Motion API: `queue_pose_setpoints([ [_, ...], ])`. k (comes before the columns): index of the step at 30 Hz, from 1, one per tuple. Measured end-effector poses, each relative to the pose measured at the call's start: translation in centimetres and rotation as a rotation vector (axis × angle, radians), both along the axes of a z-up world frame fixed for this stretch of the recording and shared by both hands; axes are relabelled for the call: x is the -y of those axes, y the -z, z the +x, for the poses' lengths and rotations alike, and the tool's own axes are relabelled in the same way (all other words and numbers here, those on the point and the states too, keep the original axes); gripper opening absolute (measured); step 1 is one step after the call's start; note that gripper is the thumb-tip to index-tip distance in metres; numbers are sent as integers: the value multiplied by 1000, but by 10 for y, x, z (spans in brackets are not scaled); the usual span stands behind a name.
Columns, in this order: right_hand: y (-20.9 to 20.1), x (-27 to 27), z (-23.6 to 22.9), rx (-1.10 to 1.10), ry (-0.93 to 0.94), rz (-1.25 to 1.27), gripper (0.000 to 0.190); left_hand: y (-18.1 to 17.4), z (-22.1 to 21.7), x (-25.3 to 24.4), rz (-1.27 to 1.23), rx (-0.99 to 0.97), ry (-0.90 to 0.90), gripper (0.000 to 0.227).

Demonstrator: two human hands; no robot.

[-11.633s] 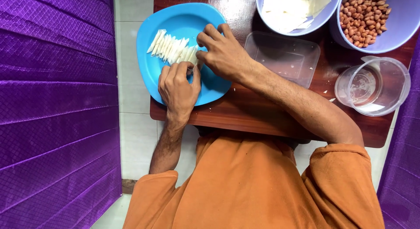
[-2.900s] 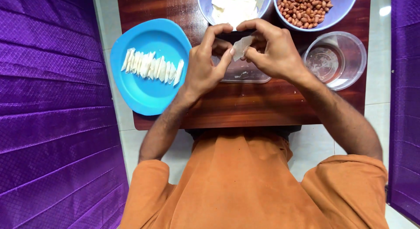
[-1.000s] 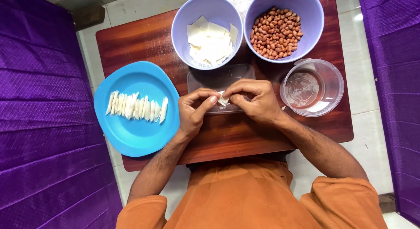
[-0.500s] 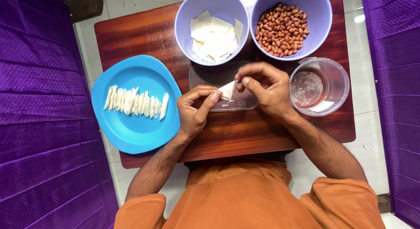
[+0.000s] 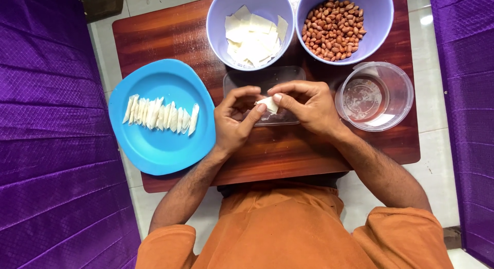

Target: The person is making peanut-filled dough rolls by placing a peanut on a small square of dough and rolling it up.

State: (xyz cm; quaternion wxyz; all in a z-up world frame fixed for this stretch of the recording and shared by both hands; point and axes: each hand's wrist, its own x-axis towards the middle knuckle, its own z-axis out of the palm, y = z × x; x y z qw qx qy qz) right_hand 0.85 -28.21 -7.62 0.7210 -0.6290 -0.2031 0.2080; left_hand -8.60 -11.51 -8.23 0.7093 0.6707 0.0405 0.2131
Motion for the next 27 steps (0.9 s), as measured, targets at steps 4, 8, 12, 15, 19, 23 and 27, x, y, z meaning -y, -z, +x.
queue_pose_setpoints([
  [4,-9,1,-5,9,-10,-5,14,-12,-2,-3,-20,-119,10,17],
  [8,-9,1,-3,235,-20,-7,13,-15,-1,0,-33,-184,-23,15],
  [12,1,3,1,305,-19,6,14,-15,-1,-1,-55,-192,-54,14],
  [15,-5,4,2,284,29,1,12,-7,0,-2,-39,-163,-81,14],
  [19,-3,5,6,161,77,7,14,3,1,-5,-49,-123,-85,15],
  [23,-7,1,1,113,32,26,16,6,1,-5,-55,-101,-82,15],
  [27,-10,0,-5,117,-8,-1,13,2,-1,-4,-34,-98,-79,14],
])
